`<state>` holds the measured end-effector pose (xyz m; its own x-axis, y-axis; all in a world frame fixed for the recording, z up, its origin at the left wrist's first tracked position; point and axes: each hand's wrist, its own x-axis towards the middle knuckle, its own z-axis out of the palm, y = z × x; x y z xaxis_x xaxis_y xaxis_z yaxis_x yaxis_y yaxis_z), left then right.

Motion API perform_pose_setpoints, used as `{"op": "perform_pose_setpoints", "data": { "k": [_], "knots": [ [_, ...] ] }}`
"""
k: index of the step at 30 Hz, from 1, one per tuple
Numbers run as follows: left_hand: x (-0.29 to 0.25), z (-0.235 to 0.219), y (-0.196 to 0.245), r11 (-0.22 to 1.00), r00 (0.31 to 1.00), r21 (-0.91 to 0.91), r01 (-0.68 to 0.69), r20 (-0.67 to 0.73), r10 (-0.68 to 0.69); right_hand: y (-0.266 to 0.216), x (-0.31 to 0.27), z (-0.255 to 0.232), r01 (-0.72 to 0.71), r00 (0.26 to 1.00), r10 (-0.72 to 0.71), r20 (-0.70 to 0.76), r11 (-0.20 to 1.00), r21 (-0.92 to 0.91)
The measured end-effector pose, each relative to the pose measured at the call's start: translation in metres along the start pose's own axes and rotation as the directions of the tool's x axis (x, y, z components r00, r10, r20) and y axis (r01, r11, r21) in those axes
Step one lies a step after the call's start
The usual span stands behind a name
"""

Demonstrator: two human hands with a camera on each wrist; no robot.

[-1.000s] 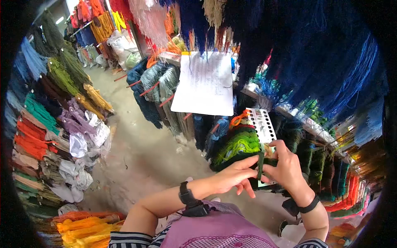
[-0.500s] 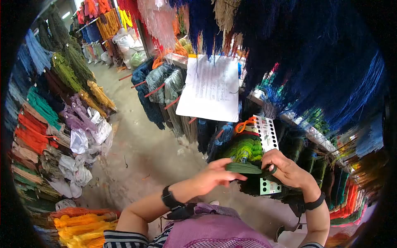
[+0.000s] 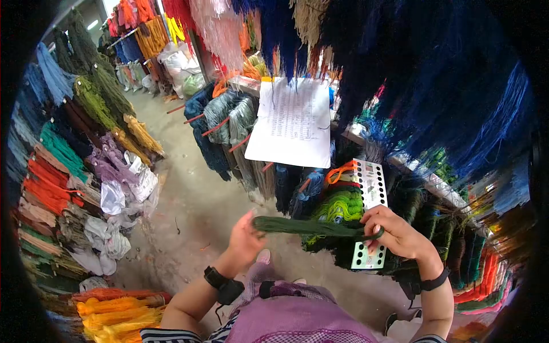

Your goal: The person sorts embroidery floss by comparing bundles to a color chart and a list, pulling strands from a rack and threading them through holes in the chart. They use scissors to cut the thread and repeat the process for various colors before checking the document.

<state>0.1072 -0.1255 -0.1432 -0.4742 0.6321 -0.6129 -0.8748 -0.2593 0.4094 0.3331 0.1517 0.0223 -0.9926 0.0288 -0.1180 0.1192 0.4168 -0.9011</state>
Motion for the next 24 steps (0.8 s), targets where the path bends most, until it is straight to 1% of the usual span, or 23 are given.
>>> {"op": "perform_pose_setpoints", "data": {
  "k": [1, 2, 3, 4, 5, 6, 7, 8, 9, 10, 11, 12, 14, 15, 17, 18, 20, 21, 22, 23, 24],
  "knots": [
    [0.008, -0.020, 0.003, 0.989, 0.998, 0.133, -0.067, -0.003, 0.068, 0.003, -0.001, -0.002, 0.002, 1.000, -0.002, -0.002, 1.000, 0.000],
    [0.018, -0.046, 0.003, 0.989, 0.998, 0.134, -0.067, -0.002, 0.068, 0.007, -0.004, -0.005, 0.037, 0.999, -0.039, -0.027, 0.998, -0.048],
    [0.014, -0.049, 0.005, 0.607, 0.960, 0.787, -0.115, -0.068, 0.271, 0.009, -0.005, -0.006, 0.071, 0.996, -0.076, -0.050, 0.993, -0.097],
    [0.015, -0.050, 0.007, -0.110, 0.891, 0.994, 0.018, 0.034, 0.453, 0.010, -0.005, -0.006, 0.072, 0.995, -0.078, -0.055, 0.992, -0.101],
    [0.009, -0.051, 0.002, -0.440, 0.856, 0.897, -0.046, 0.263, 0.445, 0.011, -0.004, -0.003, 0.021, 0.995, -0.025, -0.097, 0.999, -0.035],
    [0.008, -0.031, 0.001, -0.294, 0.856, 0.901, -0.319, 0.407, 0.319, 0.011, -0.004, 0.001, -0.030, 0.990, 0.035, -0.135, 0.999, 0.038],
    [0.007, -0.011, -0.004, -0.099, 0.804, 0.831, -0.548, 0.555, 0.214, 0.010, -0.002, 0.007, -0.078, 0.965, 0.114, -0.235, 0.984, 0.159],
    [-0.006, 0.026, -0.017, 0.163, 0.791, 0.775, -0.610, 0.583, 0.186, 0.017, -0.002, 0.008, -0.085, 0.965, 0.121, -0.234, 0.983, 0.160],
    [-0.023, 0.066, -0.031, 0.414, 0.771, 0.666, -0.621, 0.614, 0.168, 0.028, -0.001, 0.007, -0.048, 0.969, 0.067, -0.236, 0.995, 0.086],
    [-0.036, 0.095, -0.038, 0.471, 0.746, 0.624, -0.624, 0.655, 0.121, 0.034, -0.001, 0.007, -0.008, 0.972, 0.010, -0.233, 1.000, 0.010],
    [-0.042, 0.115, -0.051, 0.577, 0.747, 0.576, -0.579, 0.659, 0.092, 0.027, 0.001, 0.011, -0.045, 0.965, 0.068, -0.252, 0.994, 0.098],
    [-0.038, 0.127, -0.065, 0.626, 0.719, 0.509, -0.591, 0.684, 0.123, 0.023, 0.002, 0.013, -0.043, 0.966, 0.066, -0.249, 0.995, 0.094],
    [-0.021, 0.134, -0.083, 0.698, 0.783, 0.560, -0.447, 0.622, 0.002, 0.018, 0.003, 0.014, -0.072, 0.964, 0.114, -0.241, 0.982, 0.175],
    [-0.023, 0.138, -0.087, 0.698, 0.781, 0.556, -0.451, 0.625, 0.007, 0.017, 0.003, 0.013, -0.070, 0.965, 0.111, -0.240, 0.983, 0.170],
    [-0.029, 0.144, -0.092, 0.690, 0.798, 0.580, -0.433, 0.602, -0.005, 0.017, 0.002, 0.013, -0.086, 0.952, 0.158, -0.263, 0.960, 0.267],
    [-0.029, 0.144, -0.090, 0.766, 0.770, 0.545, -0.340, 0.630, -0.107, 0.017, 0.003, 0.013, -0.086, 0.952, 0.159, -0.263, 0.959, 0.269],
    [-0.031, 0.144, -0.085, 0.784, 0.794, 0.589, -0.194, 0.564, -0.228, 0.018, 0.004, 0.013, -0.152, 0.940, 0.216, -0.265, 0.958, 0.243],
    [-0.034, 0.143, -0.082, 0.784, 0.794, 0.590, -0.193, 0.563, -0.228, 0.016, 0.005, 0.013, -0.153, 0.939, 0.217, -0.265, 0.958, 0.244],
    [-0.037, 0.141, -0.079, 0.705, 0.784, 0.630, -0.326, 0.597, -0.171, 0.014, 0.008, 0.015, -0.105, 0.956, 0.099, -0.277, 0.994, -0.006],
    [-0.038, 0.140, -0.076, 0.606, 0.764, 0.656, -0.450, 0.634, -0.120, 0.012, 0.009, 0.016, -0.050, 0.966, -0.018, -0.258, 0.966, -0.255],
    [-0.038, 0.141, -0.074, 0.605, 0.764, 0.658, -0.448, 0.633, -0.123, 0.011, 0.011, 0.016, -0.052, 0.965, -0.016, -0.260, 0.966, -0.253]
  ]
}}
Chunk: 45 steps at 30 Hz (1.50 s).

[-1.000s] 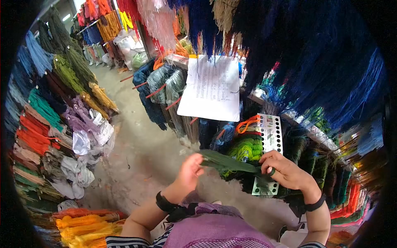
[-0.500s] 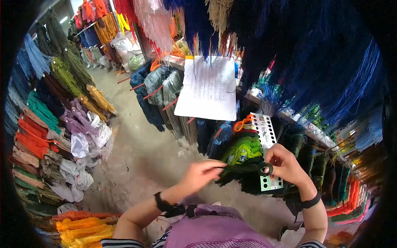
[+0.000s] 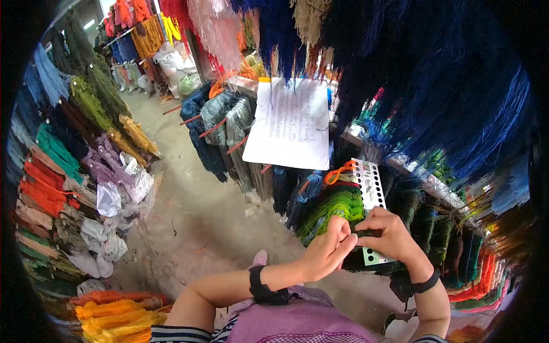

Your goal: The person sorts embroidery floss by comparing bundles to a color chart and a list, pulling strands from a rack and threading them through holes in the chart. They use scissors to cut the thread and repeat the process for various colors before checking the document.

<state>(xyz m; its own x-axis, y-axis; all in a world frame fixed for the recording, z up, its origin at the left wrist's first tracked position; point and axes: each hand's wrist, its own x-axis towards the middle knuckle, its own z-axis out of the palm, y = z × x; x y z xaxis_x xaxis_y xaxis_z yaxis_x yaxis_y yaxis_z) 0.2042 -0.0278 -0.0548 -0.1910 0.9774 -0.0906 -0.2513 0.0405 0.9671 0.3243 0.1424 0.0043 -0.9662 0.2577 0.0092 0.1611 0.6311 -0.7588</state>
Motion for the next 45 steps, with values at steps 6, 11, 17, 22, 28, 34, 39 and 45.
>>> {"op": "perform_pose_setpoints", "data": {
  "k": [6, 11, 17, 22, 28, 34, 39, 45],
  "knots": [
    [0.007, -0.011, -0.004, 0.992, 0.998, 0.118, -0.046, -0.029, 0.050, 0.018, 0.001, -0.017, 0.069, 0.990, -0.093, 0.110, 0.975, 0.209],
    [0.019, -0.010, -0.018, 0.998, 0.999, 0.055, -0.004, -0.035, 0.006, 0.021, -0.003, -0.011, -0.224, 0.974, 0.187, 0.129, 0.886, 0.407],
    [0.022, -0.012, -0.024, 1.000, 0.999, 0.011, -0.010, -0.036, 0.011, 0.013, -0.003, -0.006, -0.216, 0.976, 0.185, 0.114, 0.894, 0.393],
    [0.019, -0.015, -0.019, 0.997, 0.999, 0.069, -0.040, -0.020, 0.042, 0.006, 0.000, -0.003, -0.143, 0.989, 0.148, -0.014, 0.973, 0.183],
    [0.027, -0.018, -0.019, 0.891, 0.969, 0.426, -0.159, -0.106, 0.224, 0.003, 0.009, 0.007, 0.097, 0.991, -0.098, -0.090, 0.995, -0.012],
    [0.011, -0.062, -0.026, 0.827, 0.970, 0.553, -0.098, -0.133, 0.204, -0.004, 0.008, 0.010, -0.006, 0.989, -0.042, -0.143, 0.948, -0.317],
    [-0.017, -0.105, 0.011, 0.795, 0.997, 0.606, 0.041, -0.074, 0.005, -0.012, 0.007, 0.016, -0.064, 0.980, 0.014, -0.199, 0.966, -0.249],
    [-0.006, -0.215, 0.083, 0.823, 0.934, 0.522, -0.225, -0.126, 0.335, -0.014, 0.010, 0.009, -0.332, 0.874, 0.097, -0.476, 0.835, -0.439]
  ]
}}
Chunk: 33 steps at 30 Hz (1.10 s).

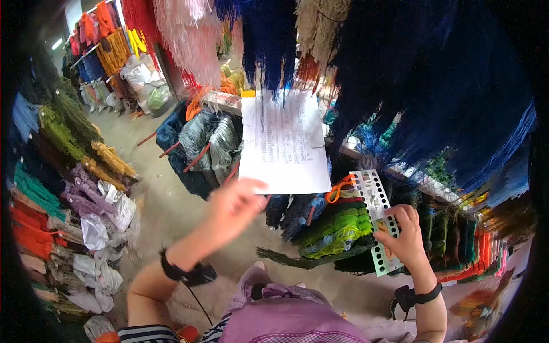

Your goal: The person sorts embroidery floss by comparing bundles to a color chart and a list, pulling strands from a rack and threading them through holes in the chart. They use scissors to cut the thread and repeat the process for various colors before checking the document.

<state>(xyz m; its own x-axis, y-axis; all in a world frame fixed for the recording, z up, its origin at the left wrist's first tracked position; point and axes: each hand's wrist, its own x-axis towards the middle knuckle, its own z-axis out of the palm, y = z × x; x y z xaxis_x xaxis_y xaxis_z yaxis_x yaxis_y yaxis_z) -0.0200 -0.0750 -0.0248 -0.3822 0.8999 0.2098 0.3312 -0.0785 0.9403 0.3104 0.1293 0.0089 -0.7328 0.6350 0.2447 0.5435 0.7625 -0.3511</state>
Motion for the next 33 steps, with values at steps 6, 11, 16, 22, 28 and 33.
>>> {"op": "perform_pose_setpoints", "data": {
  "k": [6, 11, 16, 22, 28, 33],
  "knots": [
    [0.088, -0.065, -0.036, 0.941, 0.936, -0.146, 0.305, -0.137, -0.325, 0.008, 0.001, 0.021, -0.359, 0.929, 0.357, 0.093, 0.933, 0.000],
    [0.132, -0.053, -0.053, 0.844, 0.864, -0.328, 0.425, -0.133, -0.486, -0.014, 0.011, 0.014, -0.475, 0.880, 0.470, 0.072, 0.876, 0.080],
    [0.142, -0.053, -0.060, 0.865, 0.889, -0.245, 0.438, -0.021, -0.457, -0.027, 0.003, 0.020, -0.196, 0.960, 0.204, -0.190, 0.979, 0.060],
    [0.097, -0.073, -0.021, 0.875, 0.952, -0.393, 0.282, 0.001, -0.307, -0.080, -0.008, -0.023, 0.219, 0.948, -0.185, -0.259, 0.969, 0.110],
    [0.030, -0.147, 0.001, 0.875, 0.974, -0.475, 0.093, -0.137, -0.178, -0.149, 0.004, -0.043, 0.573, 0.819, -0.492, -0.297, 0.740, 0.353],
    [-0.030, -0.236, -0.006, 0.851, 0.957, -0.526, 0.008, -0.243, -0.158, -0.213, 0.040, 0.006, 0.586, 0.751, -0.657, -0.068, 0.615, 0.527]
  ]
}}
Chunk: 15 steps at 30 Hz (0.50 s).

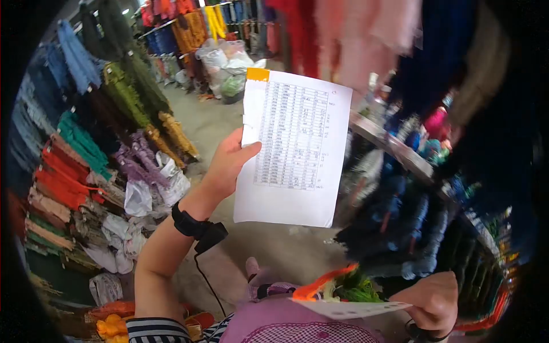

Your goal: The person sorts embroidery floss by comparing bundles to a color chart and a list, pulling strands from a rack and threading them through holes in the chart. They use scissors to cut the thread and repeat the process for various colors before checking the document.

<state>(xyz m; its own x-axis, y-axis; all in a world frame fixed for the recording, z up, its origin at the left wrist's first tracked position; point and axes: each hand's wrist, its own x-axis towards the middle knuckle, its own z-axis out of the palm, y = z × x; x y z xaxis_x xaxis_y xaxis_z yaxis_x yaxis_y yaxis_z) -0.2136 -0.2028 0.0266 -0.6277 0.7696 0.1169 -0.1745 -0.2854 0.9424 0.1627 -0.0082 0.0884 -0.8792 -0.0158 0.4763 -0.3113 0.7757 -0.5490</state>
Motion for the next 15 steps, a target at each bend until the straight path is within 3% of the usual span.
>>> {"op": "perform_pose_setpoints", "data": {
  "k": [2, 6, 7, 8, 10, 12, 15],
  "knots": [
    [-0.012, -0.053, 0.010, 0.999, 0.997, -0.005, -0.038, -0.065, 0.037, -0.013, 0.040, 0.039, -0.068, 0.993, 0.072, 0.096, 0.997, -0.045],
    [-0.042, -0.146, 0.040, 0.995, 0.983, -0.025, -0.096, -0.162, 0.091, -0.004, 0.107, 0.123, -0.071, 0.965, 0.072, 0.252, 0.997, -0.013],
    [-0.048, -0.169, 0.047, 0.995, 0.979, -0.027, -0.100, -0.181, 0.093, -0.004, 0.127, 0.149, -0.135, 0.957, 0.129, 0.260, 0.991, 0.007],
    [-0.054, -0.192, 0.054, 0.995, 0.975, -0.045, -0.093, -0.207, 0.082, -0.001, 0.146, 0.172, -0.261, 0.903, 0.244, 0.353, 0.965, 0.000],
    [-0.063, -0.227, 0.069, 0.994, 0.967, -0.055, -0.091, -0.243, 0.075, 0.019, 0.174, 0.224, -0.353, 0.858, 0.323, 0.400, 0.936, 0.002],
    [-0.072, -0.261, 0.089, 0.993, 0.962, -0.074, -0.090, -0.265, 0.068, 0.050, 0.197, 0.283, -0.344, 0.845, 0.309, 0.436, 0.939, 0.003],
    [-0.078, -0.306, 0.102, 0.991, 0.943, -0.068, -0.119, -0.320, 0.091, 0.080, 0.236, 0.354, -0.215, 0.876, 0.259, 0.408, 0.965, -0.151]
  ]
}}
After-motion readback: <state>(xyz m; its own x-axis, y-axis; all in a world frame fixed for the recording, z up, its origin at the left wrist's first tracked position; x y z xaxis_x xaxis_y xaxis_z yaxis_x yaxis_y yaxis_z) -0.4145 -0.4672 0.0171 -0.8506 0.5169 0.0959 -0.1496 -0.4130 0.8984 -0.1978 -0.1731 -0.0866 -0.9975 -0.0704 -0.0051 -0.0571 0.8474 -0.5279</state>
